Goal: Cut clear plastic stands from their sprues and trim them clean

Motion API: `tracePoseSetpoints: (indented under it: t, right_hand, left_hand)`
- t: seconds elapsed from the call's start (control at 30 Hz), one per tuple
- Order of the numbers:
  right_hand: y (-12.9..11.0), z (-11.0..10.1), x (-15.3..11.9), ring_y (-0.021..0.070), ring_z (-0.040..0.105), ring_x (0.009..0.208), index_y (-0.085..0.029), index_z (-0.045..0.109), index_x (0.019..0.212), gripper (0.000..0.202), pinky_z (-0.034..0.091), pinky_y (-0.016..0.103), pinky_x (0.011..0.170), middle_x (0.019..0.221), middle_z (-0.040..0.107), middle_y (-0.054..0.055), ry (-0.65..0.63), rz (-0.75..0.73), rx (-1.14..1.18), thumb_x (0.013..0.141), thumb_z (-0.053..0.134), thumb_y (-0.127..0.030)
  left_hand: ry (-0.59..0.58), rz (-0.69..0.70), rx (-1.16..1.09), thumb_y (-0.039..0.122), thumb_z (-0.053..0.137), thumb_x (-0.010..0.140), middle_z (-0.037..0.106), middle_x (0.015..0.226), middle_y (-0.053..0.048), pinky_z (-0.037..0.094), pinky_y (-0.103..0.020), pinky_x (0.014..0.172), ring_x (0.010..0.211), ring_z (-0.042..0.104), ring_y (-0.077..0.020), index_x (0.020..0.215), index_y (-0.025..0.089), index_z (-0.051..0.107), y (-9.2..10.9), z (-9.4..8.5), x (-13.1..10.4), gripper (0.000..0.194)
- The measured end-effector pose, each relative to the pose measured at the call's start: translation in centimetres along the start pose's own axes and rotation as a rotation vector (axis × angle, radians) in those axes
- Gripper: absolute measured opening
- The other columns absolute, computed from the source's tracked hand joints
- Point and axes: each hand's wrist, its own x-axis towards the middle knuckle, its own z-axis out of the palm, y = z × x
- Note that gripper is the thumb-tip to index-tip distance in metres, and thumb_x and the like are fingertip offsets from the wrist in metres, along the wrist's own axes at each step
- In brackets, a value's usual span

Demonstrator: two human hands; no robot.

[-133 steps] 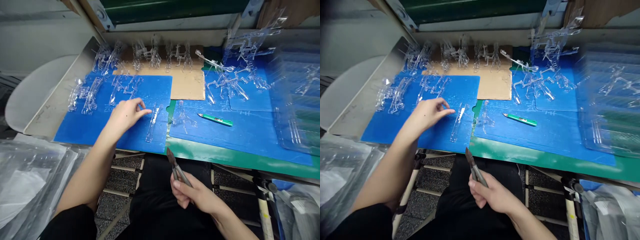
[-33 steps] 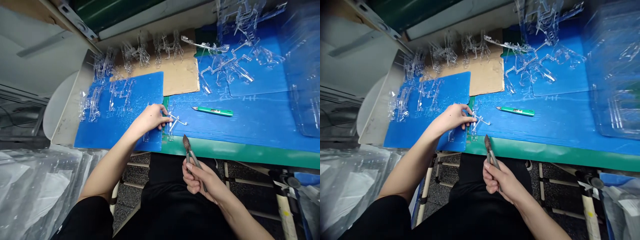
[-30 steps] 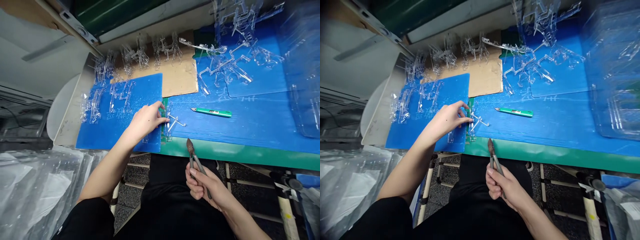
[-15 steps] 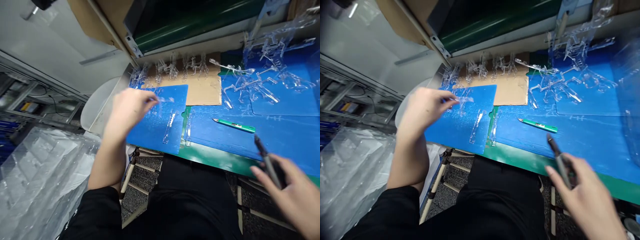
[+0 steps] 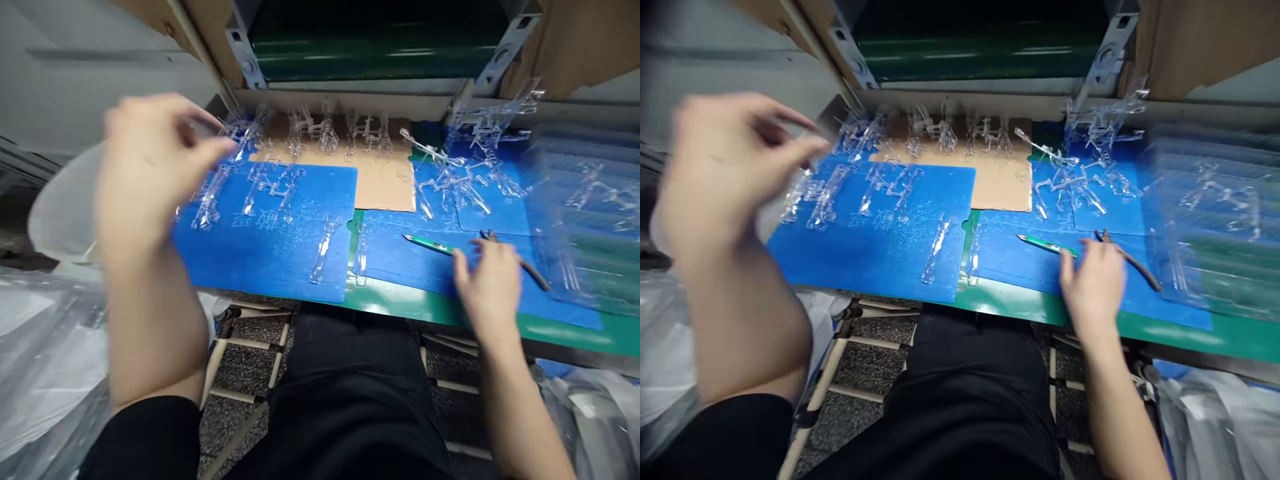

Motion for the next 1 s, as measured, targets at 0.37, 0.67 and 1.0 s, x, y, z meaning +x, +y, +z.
tracePoseSetpoints:
  t: [0.37, 0.67, 1.0]
  right_hand:
    - [-10.7, 4.3, -5.3, 0.0263, 0.074, 0.08, -0.02, 0.07, 0.108, 0.025, 0.049, 0.033, 0.073, 0.09, 0.079, 0.009, -0.43, -0.313, 0.253, 0.113, 0.054, -0.038]
    - [-4.3, 1.3, -2.7, 0.0241, 0.069, 0.09, -0.02, 0.071, 0.11, 0.031, 0.055, 0.036, 0.084, 0.102, 0.076, 0.009, -0.364, -0.486, 0.399, 0.113, 0.056, -0.048]
    - [-1.0, 3.2, 0.4, 0.0448, 0.058, 0.12, -0.014, 0.062, 0.117, 0.025, 0.048, 0.065, 0.101, 0.127, 0.065, 0.029, -0.131, -0.43, 0.196, 0.109, 0.044, -0.03]
  left_hand:
    - [-0.613, -0.327, -0.337, 0.045, 0.07, 0.106, 0.076, 0.083, -0.008, 0.054, -0.04, 0.084, 0.084, 0.073, -0.0283, 0.103, 0.016, 0.074, 11.4, 17.1, -13.4, 0.029]
    - [-0.361, -0.531, -1.459, 0.06, 0.08, 0.098, 0.08, 0.092, -0.008, 0.063, -0.034, 0.087, 0.086, 0.078, -0.0202, 0.102, 0.018, 0.069, 12.2, 15.8, -14.3, 0.044]
    - [-0.287, 0.041, -0.909, 0.03, 0.057, 0.117, 0.065, 0.082, 0.001, 0.048, -0.026, 0.07, 0.07, 0.06, -0.0121, 0.135, 0.025, 0.069, 12.5, 11.8, -19.7, 0.022]
